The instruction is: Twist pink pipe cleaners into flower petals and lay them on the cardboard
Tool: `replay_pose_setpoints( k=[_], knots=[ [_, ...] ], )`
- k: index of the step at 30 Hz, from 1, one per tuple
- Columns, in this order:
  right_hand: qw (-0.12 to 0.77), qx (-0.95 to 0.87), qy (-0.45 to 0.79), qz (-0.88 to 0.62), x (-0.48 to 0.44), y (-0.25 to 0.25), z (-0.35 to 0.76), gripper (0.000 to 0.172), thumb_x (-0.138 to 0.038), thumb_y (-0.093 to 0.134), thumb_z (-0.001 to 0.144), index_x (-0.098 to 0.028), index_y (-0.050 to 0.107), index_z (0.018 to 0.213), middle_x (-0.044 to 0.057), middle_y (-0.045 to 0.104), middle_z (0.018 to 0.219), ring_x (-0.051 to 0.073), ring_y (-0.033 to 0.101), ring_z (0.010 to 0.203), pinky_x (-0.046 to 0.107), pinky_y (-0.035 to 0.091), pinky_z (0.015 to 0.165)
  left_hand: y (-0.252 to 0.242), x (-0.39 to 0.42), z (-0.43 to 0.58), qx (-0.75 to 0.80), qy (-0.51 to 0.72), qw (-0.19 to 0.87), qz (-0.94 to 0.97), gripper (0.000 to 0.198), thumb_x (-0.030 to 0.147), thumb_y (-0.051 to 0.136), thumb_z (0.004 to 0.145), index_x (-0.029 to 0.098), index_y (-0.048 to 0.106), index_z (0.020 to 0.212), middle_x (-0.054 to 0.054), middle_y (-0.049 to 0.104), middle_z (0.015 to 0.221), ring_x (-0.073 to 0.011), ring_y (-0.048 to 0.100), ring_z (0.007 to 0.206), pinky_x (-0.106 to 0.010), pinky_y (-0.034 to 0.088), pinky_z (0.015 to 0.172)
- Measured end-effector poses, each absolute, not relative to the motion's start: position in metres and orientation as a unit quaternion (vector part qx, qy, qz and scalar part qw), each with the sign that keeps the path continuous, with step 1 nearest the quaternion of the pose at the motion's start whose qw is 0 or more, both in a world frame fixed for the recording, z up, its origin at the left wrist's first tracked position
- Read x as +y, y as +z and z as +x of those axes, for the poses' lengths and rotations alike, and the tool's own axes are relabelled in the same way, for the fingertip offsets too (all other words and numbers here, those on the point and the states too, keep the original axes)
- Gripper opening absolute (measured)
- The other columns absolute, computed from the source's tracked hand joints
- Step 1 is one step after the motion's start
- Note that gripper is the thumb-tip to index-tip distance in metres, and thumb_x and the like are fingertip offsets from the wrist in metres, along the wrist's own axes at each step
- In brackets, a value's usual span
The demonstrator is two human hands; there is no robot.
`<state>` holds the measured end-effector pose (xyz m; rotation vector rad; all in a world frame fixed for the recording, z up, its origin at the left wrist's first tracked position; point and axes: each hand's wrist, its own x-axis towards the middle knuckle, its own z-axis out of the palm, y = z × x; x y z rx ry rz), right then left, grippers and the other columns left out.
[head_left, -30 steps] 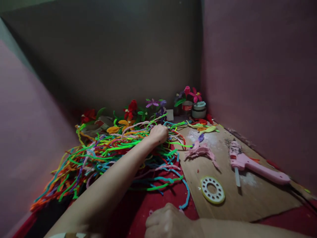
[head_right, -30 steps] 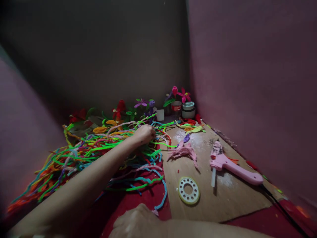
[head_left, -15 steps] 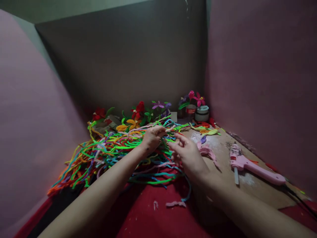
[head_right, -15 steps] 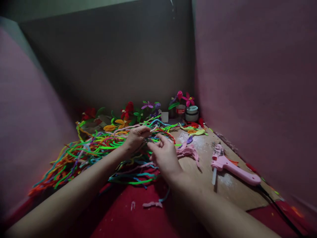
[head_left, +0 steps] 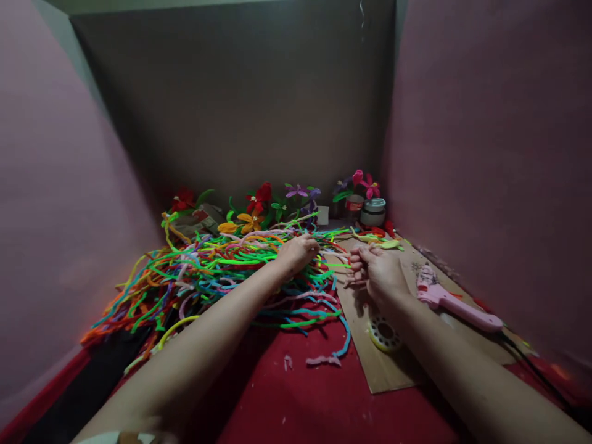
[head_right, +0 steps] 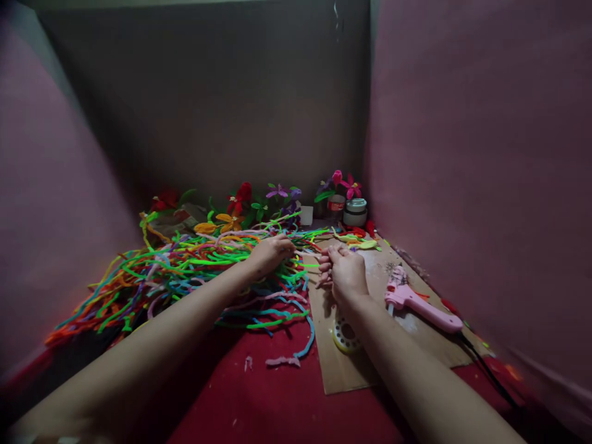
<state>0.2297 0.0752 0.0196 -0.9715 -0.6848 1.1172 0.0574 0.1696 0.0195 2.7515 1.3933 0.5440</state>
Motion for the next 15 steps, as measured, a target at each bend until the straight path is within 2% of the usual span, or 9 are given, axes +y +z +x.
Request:
replay_pose_setpoints(
  k=[3, 5, 12, 15],
  knots=[
    [0.701, -0.294, 0.483, -0.434, 0.065, 0.018, 0.239, 0.018, -0.027, 0.063, 0.072, -0.012, 0.054, 0.069, -0.002, 0.055, 0.048, 0.007, 0.049, 0.032, 0.016, 0.041, 0.029, 0.014, 0.176, 0.056, 0.463, 0.135, 0.006, 0.876, 0.026, 0.031, 0.05, 0.085, 0.018, 0.056, 0.107, -0.007, 0.057, 0.111, -0.0184, 0.057, 0.094, -0.037, 0.048, 0.08],
    [0.715, -0.29, 0.469, -0.431, 0.061, 0.018, 0.244, 0.018, -0.027, 0.064, 0.071, -0.011, 0.055, 0.071, -0.002, 0.056, 0.049, 0.007, 0.05, 0.034, 0.016, 0.042, 0.03, 0.013, 0.18, 0.053, 0.474, 0.118, 0.004, 0.873, 0.032, 0.031, 0.05, 0.086, 0.017, 0.051, 0.114, -0.009, 0.054, 0.115, -0.0191, 0.056, 0.097, -0.04, 0.049, 0.08],
    [0.732, -0.313, 0.407, -0.448, 0.046, 0.016, 0.262, 0.024, -0.031, 0.069, 0.063, -0.011, 0.058, 0.071, -0.001, 0.057, 0.051, 0.009, 0.052, 0.036, 0.016, 0.04, 0.027, 0.017, 0.183, 0.054, 0.484, 0.098, -0.007, 0.87, 0.032, 0.032, 0.049, 0.086, 0.017, 0.051, 0.114, -0.009, 0.054, 0.115, -0.0188, 0.056, 0.096, -0.04, 0.049, 0.08],
    [0.732, -0.316, 0.408, -0.444, 0.042, 0.013, 0.264, 0.026, -0.033, 0.069, 0.062, -0.012, 0.058, 0.071, -0.001, 0.058, 0.051, 0.009, 0.053, 0.037, 0.016, 0.04, 0.028, 0.018, 0.181, 0.056, 0.478, 0.113, -0.017, 0.871, 0.023, 0.026, 0.049, 0.085, 0.017, 0.06, 0.103, -0.008, 0.058, 0.107, -0.0189, 0.056, 0.093, -0.038, 0.047, 0.082]
  ],
)
